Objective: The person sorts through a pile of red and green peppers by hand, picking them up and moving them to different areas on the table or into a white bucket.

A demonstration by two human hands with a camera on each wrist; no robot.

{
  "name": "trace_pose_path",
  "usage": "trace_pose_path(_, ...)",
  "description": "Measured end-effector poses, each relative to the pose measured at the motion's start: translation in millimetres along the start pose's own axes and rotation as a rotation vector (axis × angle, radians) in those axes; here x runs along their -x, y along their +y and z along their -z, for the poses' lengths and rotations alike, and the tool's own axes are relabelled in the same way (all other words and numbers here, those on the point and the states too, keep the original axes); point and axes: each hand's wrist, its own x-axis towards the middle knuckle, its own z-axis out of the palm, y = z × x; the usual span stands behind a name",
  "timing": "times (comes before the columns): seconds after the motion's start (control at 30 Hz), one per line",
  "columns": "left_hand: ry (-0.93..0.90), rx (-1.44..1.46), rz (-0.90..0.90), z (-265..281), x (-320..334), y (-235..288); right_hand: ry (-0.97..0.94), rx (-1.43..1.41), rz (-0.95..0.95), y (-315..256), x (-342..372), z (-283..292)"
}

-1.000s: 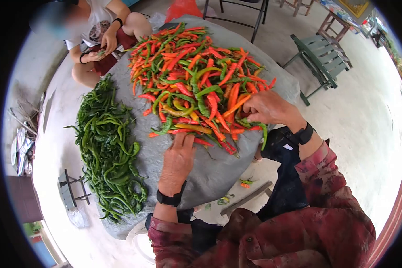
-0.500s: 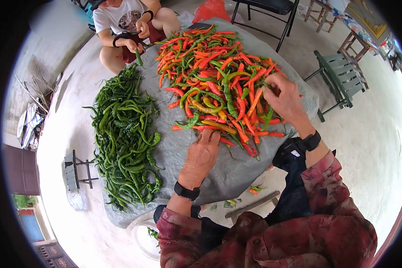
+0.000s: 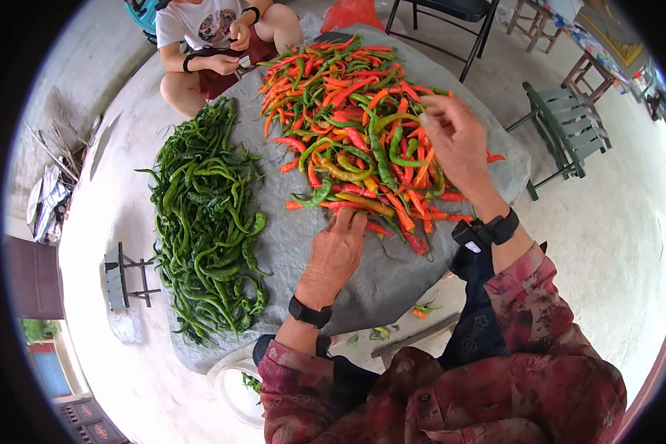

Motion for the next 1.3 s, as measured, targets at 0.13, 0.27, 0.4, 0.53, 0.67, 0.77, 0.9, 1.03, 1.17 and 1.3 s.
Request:
trace_pose_path(0.13, -0.017, -0.03, 0.003, -5.4, 2.7, -2.1, 0.069, 0.137, -0.011, 26.4, 0.1, 28.2)
trace_pose_path(0.27, -0.018, -0.02, -0.01, -1.9, 1.9, -1.8, -0.156, 0.494, 0.008, 76.1, 7.5, 66.7)
trace_pose_path(0.4, -0.043, -0.039, 0.031, -3.9, 0.8, 1.0, -0.357, 0.588, -0.059, 109.5, 25.1, 77.4)
trace_pose_path(0.53, -0.046, -0.076, 0.02, -2.8, 0.4, 0.7, -0.621, 0.555, -0.086, 98.7, 20.2, 68.3)
trace_pose_path(0.67, -0.025, -0.122, -0.01, -10.5, 3.5, -5.3, -0.545, 0.467, -0.103, 91.2, 18.8, 55.6)
trace_pose_path(0.77, 0.035, -0.171, -0.064, -19.6, 4.5, -10.6, -0.378, 0.423, -0.057, 85.3, 14.1, 48.1)
trace_pose_path(0.9, 0.082, -0.041, -0.05, -6.7, 0.1, 0.4, -0.05, 0.131, -0.009, 53.3, 6.6, 25.8)
trace_pose_path(1.03, 0.023, -0.027, -0.017, -5.7, -0.5, 0.0, -0.05, 0.027, -0.028, 22.3, 3.1, 8.6)
trace_pose_path(1.17, 0.013, -0.021, -0.021, -3.2, -1.0, 0.3, -0.19, -0.127, -0.02, 13.5, 2.1, -2.7)
trace_pose_path(1.3, 0.003, -0.011, 0.007, -1.8, -0.3, 0.9, -0.226, -0.232, -0.128, 16.5, 0.5, 2.7)
